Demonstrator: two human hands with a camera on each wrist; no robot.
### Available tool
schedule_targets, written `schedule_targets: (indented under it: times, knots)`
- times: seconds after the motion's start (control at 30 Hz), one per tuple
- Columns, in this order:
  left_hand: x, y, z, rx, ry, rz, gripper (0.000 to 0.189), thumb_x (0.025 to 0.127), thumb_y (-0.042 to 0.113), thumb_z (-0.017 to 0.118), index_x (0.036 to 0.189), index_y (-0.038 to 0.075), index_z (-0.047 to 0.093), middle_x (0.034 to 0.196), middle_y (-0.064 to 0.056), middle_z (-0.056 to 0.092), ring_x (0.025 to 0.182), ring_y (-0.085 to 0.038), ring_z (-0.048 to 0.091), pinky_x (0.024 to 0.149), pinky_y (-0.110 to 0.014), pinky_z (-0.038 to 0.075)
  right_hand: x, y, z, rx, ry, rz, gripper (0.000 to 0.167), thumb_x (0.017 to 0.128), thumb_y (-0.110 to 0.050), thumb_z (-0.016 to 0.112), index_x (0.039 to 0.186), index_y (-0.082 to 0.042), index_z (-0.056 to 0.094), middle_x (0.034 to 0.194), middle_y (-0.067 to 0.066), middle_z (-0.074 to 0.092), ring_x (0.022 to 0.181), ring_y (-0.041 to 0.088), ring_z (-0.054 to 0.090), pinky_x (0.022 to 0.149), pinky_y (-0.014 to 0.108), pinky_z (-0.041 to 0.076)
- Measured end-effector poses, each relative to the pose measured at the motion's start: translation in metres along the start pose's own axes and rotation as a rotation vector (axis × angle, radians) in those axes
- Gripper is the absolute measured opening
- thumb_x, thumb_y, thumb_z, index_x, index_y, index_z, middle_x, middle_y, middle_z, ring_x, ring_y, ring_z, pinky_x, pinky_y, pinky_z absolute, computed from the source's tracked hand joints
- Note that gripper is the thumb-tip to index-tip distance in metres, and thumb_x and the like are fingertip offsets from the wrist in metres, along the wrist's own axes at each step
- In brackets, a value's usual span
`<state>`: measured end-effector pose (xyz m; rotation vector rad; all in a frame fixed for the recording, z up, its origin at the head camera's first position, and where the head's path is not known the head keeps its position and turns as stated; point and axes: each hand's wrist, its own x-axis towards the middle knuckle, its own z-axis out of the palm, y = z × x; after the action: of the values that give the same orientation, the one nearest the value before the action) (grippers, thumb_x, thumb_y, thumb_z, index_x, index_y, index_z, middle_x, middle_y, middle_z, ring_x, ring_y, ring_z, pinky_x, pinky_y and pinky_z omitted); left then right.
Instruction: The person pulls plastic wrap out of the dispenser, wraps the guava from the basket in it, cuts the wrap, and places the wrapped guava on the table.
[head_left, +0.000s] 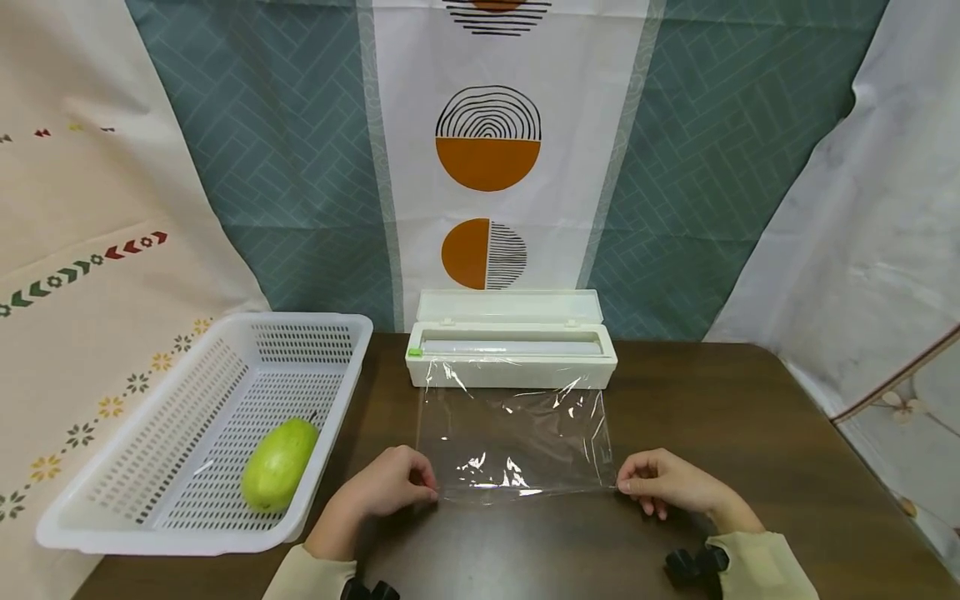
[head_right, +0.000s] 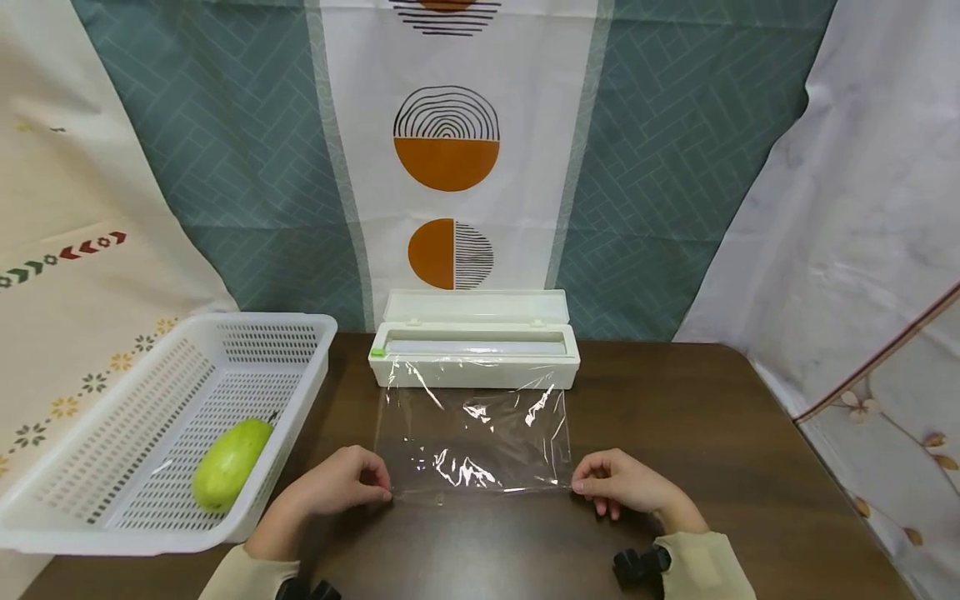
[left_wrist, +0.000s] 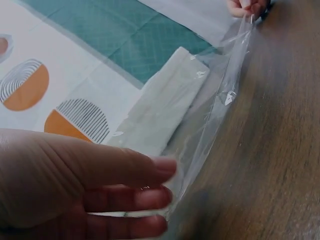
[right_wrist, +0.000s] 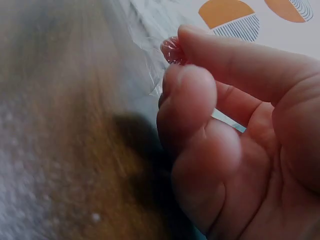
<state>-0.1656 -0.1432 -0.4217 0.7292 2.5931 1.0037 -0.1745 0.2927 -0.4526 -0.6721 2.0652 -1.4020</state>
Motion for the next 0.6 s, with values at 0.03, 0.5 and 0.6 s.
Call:
schedule_targets:
  times: [0.03, 0.5, 0.6]
  knots:
    - [-0.0007, -0.0001, 0.0, -0.01, -0.016, -0.006, 0.008, 0.076, 0.011, 0.076, 0.072, 0.012, 0.069, 0.065, 0.008, 0.062, 0.059, -0.001, 0.049, 0.054, -0.021, 0.043, -0.0003, 0.0009, 0.0001, 0.009, -0.002, -0.006, 0.02, 0.095, -0.013, 0.054, 0.096, 0.006, 0.062, 0.061, 0.009, 0.055, 0.05, 0.002, 0.053, 0.042, 0.027, 0.049]
    - [-0.0052, 0.0037, -0.0063, 0.004, 0.12, 0.012, 0.036, 0.08, 0.029, 0.074, 0.102, 0.001, 0.067, 0.083, 0.003, 0.066, 0.075, -0.006, 0.058, 0.067, -0.023, 0.049, 0.003, 0.0051, 0.0027, 0.012, 0.036, 0.04, 0.024, 0.094, -0.015, 0.057, 0.099, 0.007, 0.063, 0.064, -0.006, 0.059, 0.053, 0.002, 0.057, 0.049, 0.022, 0.051]
    - [-0.0066, 0.0051, -0.0053, 0.003, 0.194, 0.018, 0.032, 0.083, 0.028, 0.071, 0.102, 0.002, 0.067, 0.083, 0.003, 0.066, 0.074, -0.005, 0.06, 0.068, -0.023, 0.05, 0.0021, 0.0069, 0.0018, 0.011, 0.038, 0.043, 0.024, 0.094, -0.015, 0.056, 0.098, 0.008, 0.062, 0.063, -0.006, 0.059, 0.053, 0.002, 0.058, 0.049, 0.022, 0.051]
